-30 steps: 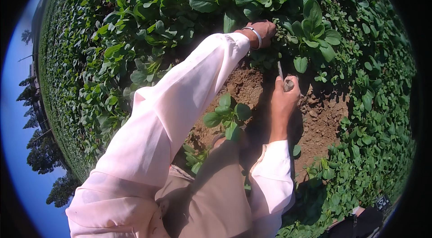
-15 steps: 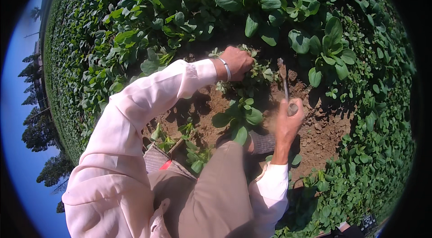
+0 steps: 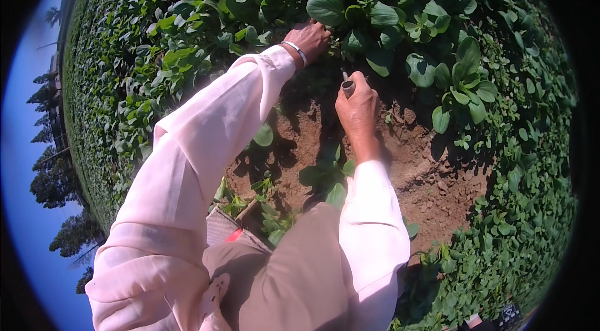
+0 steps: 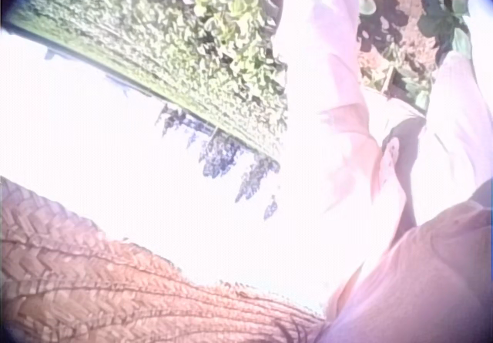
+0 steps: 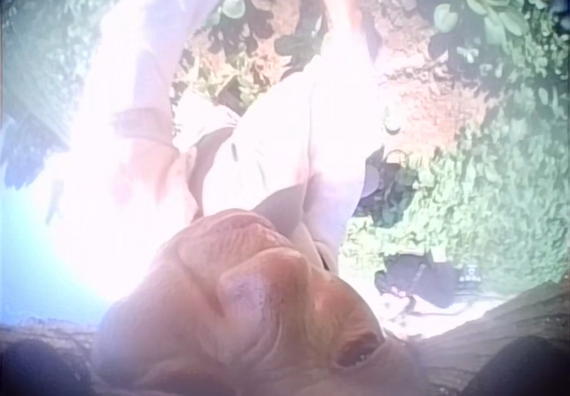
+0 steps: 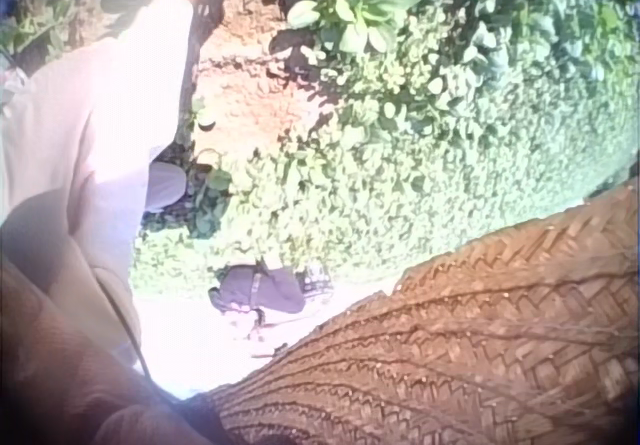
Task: The person pulls plants from the soil with a small digging tool and by hand, then places the collected greenery into a yellow bucket.
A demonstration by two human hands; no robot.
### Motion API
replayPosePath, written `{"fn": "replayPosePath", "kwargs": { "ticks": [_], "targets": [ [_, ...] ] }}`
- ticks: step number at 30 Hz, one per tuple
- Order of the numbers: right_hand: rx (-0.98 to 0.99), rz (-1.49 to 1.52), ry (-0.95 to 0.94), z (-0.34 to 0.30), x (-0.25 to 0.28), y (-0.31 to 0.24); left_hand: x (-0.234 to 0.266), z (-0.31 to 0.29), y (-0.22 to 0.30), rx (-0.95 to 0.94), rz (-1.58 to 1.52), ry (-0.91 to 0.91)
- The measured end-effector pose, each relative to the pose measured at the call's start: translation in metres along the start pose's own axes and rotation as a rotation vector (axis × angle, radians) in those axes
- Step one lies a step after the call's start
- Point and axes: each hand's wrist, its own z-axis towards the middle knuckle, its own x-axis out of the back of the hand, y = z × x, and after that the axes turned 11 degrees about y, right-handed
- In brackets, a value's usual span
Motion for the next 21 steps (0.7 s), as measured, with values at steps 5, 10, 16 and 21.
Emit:
{"fn": "replayPosePath", "kwargs": {
  "ticks": [5, 10, 16, 21],
  "targets": [
    [-0.135, 0.097, 0.02, 0.025, -0.008, -0.002, -0.006, 0.022, 0.009, 0.264, -0.056, -0.183],
    [-0.02, 0.132, 0.008, 0.001, 0.004, -0.013, -0.049, 0.008, -0.061, 0.149, -0.135, 0.212],
    [-0.025, 0.059, 0.112, 0.008, -0.01, -0.001, -0.026, 0.039, -0.046, 0.229, -0.618, 0.076],
    [-0.058, 0.087, 0.095, 0.041, -0.014, -0.019, -0.044, 0.042, -0.071, 0.434, -0.434, -0.152]
  ]
}}
